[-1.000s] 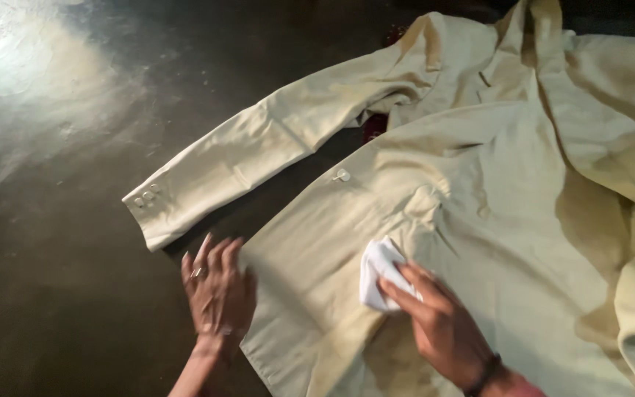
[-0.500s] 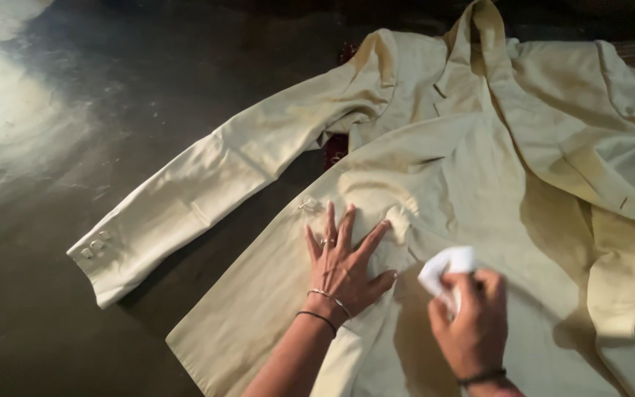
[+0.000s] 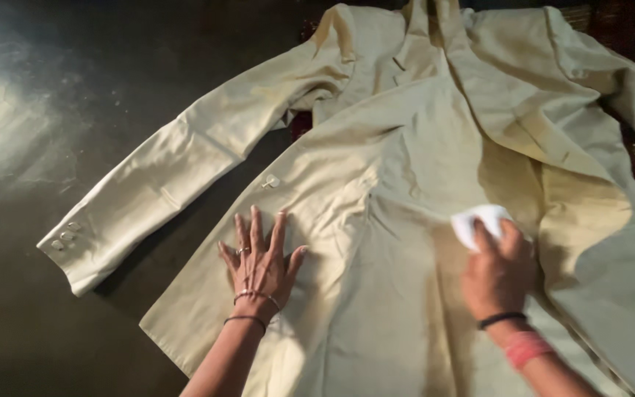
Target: The person wipes a cream-colored jacket laid flat on a patterned rug using a white cloth. They clean the front placket, sleeves, and collar area, then fold the jacket in half.
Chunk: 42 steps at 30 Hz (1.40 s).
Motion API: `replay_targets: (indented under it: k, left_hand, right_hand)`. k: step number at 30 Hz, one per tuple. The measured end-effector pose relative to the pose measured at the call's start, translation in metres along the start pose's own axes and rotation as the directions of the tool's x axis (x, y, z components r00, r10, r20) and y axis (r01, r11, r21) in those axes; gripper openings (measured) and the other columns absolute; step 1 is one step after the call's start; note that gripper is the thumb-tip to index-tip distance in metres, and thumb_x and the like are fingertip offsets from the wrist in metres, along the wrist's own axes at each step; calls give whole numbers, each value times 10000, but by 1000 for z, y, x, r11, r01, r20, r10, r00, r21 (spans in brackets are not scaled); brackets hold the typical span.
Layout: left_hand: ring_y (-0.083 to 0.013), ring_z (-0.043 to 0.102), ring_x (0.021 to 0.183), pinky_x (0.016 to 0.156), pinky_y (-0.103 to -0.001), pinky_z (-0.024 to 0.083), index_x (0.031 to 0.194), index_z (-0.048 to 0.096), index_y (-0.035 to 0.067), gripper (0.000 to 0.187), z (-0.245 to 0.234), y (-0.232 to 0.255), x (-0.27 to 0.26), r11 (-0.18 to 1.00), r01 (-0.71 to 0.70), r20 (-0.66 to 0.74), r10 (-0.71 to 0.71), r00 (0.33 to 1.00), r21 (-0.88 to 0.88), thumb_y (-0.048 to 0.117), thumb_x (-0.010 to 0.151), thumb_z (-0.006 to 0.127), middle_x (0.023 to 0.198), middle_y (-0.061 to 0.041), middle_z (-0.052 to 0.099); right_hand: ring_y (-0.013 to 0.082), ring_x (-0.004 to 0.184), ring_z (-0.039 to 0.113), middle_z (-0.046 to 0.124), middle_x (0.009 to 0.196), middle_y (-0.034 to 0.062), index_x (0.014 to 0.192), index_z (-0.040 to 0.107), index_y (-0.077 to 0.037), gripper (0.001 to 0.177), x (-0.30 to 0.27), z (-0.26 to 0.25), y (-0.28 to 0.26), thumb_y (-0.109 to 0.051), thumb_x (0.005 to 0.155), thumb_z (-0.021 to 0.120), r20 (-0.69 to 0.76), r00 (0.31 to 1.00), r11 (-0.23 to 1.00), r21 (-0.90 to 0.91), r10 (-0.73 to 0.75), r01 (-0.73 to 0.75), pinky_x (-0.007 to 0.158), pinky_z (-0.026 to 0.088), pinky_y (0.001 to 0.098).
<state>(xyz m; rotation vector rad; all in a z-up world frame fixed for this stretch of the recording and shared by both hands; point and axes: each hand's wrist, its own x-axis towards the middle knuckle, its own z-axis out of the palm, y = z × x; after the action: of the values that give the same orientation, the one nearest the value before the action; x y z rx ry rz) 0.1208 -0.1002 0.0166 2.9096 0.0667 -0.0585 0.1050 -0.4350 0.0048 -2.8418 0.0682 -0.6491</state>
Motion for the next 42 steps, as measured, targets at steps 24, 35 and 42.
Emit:
replay_targets:
  k: [24, 35, 42]
  left_hand:
    - [-323, 193, 1558, 1230, -521, 129, 1454, 550, 235, 577, 29, -31, -48, 943, -134, -96, 110, 989, -304, 83, 903, 626, 1638, -55, 369]
    - [-384, 270, 1525, 1245, -559, 215, 1474, 557, 307, 652, 14, -29, -64, 900, -415, -339, 435, 834, 132, 57, 877, 632, 1588, -194, 375]
    - [-385, 214, 1550, 1208, -647, 184, 1365, 544, 347, 578, 11, -39, -70, 939, -341, -47, 343, 938, 41, 198, 821, 670, 1662, -135, 268]
  right_hand:
    - [395, 1264, 554, 540, 1474, 241, 1376, 608, -23, 532, -77, 17, -168, -92, 849, 579, 107, 882, 837, 386, -458, 388, 1018, 436, 502]
    - [460, 1317, 525, 541, 1472, 284, 1360, 629, -97, 523, -32, -9, -26, -15, 846, 577, -113, 991, 997, -16, -76, 75, 1075, 433, 511]
    - [420, 1411, 434, 424, 1567, 238, 1302, 661, -34, 417, -125, -3, -182, -127, 914, 542, 186, 875, 840, 423, -447, 339, 1126, 347, 571]
